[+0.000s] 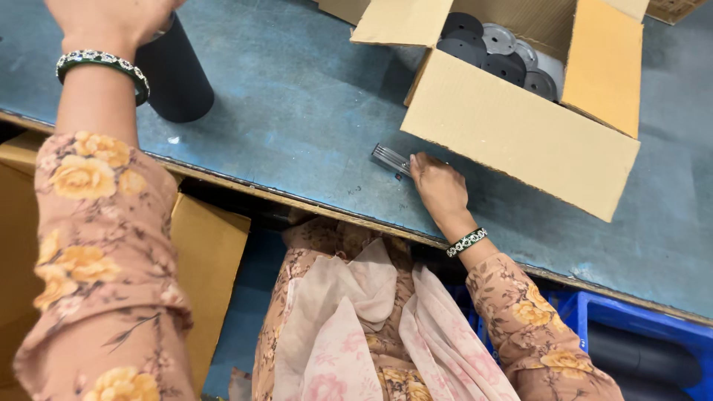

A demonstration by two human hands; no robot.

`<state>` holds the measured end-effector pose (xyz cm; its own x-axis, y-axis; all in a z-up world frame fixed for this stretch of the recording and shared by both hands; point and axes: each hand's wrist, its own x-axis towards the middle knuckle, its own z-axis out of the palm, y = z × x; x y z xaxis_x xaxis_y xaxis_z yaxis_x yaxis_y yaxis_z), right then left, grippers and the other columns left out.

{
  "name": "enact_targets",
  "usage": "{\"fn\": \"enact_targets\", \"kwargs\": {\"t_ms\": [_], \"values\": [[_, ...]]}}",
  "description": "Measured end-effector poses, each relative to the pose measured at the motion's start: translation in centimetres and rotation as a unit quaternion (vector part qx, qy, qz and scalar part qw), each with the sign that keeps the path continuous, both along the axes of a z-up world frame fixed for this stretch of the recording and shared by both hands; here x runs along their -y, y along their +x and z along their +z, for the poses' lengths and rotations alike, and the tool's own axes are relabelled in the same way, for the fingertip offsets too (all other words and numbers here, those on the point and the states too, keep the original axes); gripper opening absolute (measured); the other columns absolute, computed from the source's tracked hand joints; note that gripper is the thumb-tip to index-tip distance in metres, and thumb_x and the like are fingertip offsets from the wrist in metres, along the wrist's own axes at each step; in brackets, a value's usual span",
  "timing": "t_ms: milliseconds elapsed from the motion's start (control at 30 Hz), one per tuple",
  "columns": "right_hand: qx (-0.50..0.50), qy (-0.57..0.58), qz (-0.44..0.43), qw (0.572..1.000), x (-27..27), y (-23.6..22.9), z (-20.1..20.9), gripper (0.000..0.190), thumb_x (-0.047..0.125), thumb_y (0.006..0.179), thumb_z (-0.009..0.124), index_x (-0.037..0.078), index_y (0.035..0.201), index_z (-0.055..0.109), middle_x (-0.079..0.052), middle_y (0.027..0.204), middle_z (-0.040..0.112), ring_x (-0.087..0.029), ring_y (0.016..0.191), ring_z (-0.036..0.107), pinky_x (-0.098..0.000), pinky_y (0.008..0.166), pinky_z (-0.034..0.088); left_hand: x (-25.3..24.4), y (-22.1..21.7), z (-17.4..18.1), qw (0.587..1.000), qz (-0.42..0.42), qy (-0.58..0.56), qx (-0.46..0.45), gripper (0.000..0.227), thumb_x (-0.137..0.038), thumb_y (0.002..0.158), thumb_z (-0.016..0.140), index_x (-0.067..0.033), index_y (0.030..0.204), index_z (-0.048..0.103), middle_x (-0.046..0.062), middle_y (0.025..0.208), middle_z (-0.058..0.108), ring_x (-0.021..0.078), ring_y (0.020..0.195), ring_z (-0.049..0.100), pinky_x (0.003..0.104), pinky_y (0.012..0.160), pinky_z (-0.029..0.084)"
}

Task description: The person repeatedly picks up black cylindrical objects and clear plastic strips, inserts the strips into the cylinders, and places the assembled units into a blue crate. The process is repeated multiple times in a consistent sequence.

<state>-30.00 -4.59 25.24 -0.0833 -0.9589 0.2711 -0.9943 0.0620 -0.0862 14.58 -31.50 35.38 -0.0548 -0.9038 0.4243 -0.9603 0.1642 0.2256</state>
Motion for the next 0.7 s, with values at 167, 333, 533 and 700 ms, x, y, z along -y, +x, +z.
{"fn": "enact_targets", "kwargs": {"t_ms": [167,333,533,700], "values": [[0.0,-0.002,0.005,1.0,0.0,-0.2,-0.2,0.037,0.04,0.108,0.043,0.01,0.096,0.062,-0.014,0.089,0.072,-0.038,0.075,0.07,-0.0505,0.064,0.056,-0.2,0.3,-0.3,1.0,-0.002,-0.013,-0.007,0.073,-0.078,0.087,0.07,-0.0076,0.107,0.075,0.021,0.089,0.072,0.0422,0.087,0.068,0.058,0.074,0.053],[0.007,0.015,-0.011,1.0,0.3,-0.2,0.0,0.038,0.041,0.108,0.042,0.011,0.097,0.062,-0.015,0.089,0.073,-0.039,0.077,0.07,-0.0511,0.066,0.056,-2.0,1.2,-0.4,0.991,-0.07,-0.051,0.1,0.102,-0.081,0.077,0.072,-0.0101,0.149,0.058,0.039,0.136,0.052,0.0591,0.129,0.04,0.071,0.08,0.046],[0.027,0.031,-0.026,0.999,0.3,-0.2,-0.2,0.037,0.041,0.108,0.043,0.011,0.097,0.062,-0.018,0.084,0.071,-0.041,0.078,0.07,-0.0538,0.069,0.055,-8.3,0.5,0.7,0.995,-0.05,-0.01,0.089,0.093,-0.057,0.07,0.089,-0.0195,0.149,0.056,0.028,0.14,0.051,0.0504,0.13,0.042,0.062,0.082,0.051],[0.109,-0.011,-0.093,0.99,-0.2,-0.5,-0.6,0.036,0.039,0.109,0.04,0.012,0.1,0.062,-0.022,0.081,0.07,-0.046,0.077,0.067,-0.0564,0.071,0.053,-13.4,1.1,1.3,0.99,-0.083,-0.116,0.002,0.087,-0.043,0.064,0.098,-0.0191,0.14,0.062,0.021,0.134,0.05,0.0431,0.121,0.049,0.053,0.077,0.054]]}}
